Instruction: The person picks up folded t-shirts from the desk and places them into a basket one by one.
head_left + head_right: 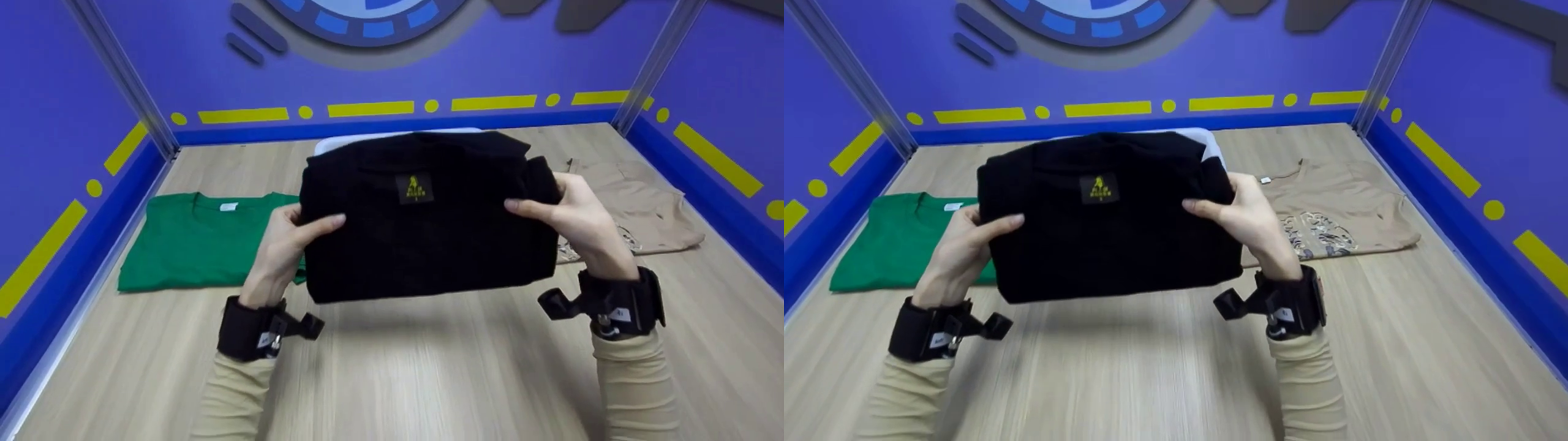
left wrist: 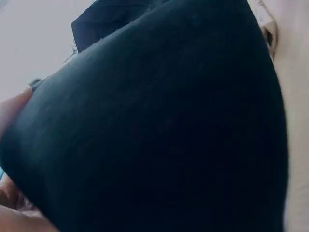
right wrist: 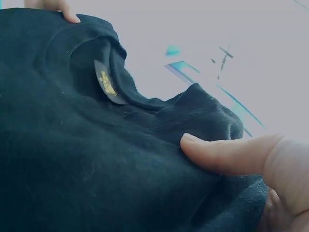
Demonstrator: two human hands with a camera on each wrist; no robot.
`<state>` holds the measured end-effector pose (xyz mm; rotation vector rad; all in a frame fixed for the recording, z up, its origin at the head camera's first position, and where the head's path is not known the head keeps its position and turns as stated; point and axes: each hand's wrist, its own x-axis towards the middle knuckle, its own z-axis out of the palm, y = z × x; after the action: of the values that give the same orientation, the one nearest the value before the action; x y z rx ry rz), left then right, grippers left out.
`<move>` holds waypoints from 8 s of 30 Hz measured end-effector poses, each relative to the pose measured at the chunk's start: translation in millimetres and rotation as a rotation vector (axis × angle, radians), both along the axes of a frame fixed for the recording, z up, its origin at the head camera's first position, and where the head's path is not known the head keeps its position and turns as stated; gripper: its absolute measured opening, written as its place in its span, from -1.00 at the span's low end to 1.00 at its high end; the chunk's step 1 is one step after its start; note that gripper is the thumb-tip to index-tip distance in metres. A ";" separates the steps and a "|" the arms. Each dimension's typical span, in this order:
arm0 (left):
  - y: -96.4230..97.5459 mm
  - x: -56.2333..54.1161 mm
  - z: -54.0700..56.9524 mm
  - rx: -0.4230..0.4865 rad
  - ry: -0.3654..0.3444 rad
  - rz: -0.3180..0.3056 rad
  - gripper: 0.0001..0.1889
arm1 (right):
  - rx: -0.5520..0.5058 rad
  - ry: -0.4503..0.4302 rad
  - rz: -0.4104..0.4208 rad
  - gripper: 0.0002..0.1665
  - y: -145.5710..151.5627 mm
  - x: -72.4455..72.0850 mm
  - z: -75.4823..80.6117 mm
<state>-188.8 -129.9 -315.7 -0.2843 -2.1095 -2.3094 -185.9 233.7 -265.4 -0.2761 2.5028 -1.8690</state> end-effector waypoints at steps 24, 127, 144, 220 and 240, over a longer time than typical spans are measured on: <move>44.4 -53.2 19.7 0.196 0.295 0.290 -0.72 | -0.208 0.417 -0.388 -0.68 -27.9 -47.5 -7.7; 29.2 -90.3 -32.4 -0.558 0.144 0.443 -0.67 | 0.651 0.241 0.547 -0.36 -60.2 -73.3 -57.1; -34.4 -89.6 -52.5 -0.937 -0.341 0.316 -0.50 | 0.899 0.202 0.502 -0.64 -71.6 -79.1 -75.3; 117.1 9.0 -70.9 -2.019 -0.320 -0.217 -0.35 | 0.992 0.194 0.224 -0.72 -81.3 -123.2 -85.4; 60.2 1.5 -31.3 -1.440 -0.167 -0.263 -0.27 | 1.011 0.209 0.211 -0.71 -88.3 -124.6 -81.7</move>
<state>-187.3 -69.7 -347.0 -0.3323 -3.5031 -0.3992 -310.5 145.4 -347.0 -0.6639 2.9954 -0.3743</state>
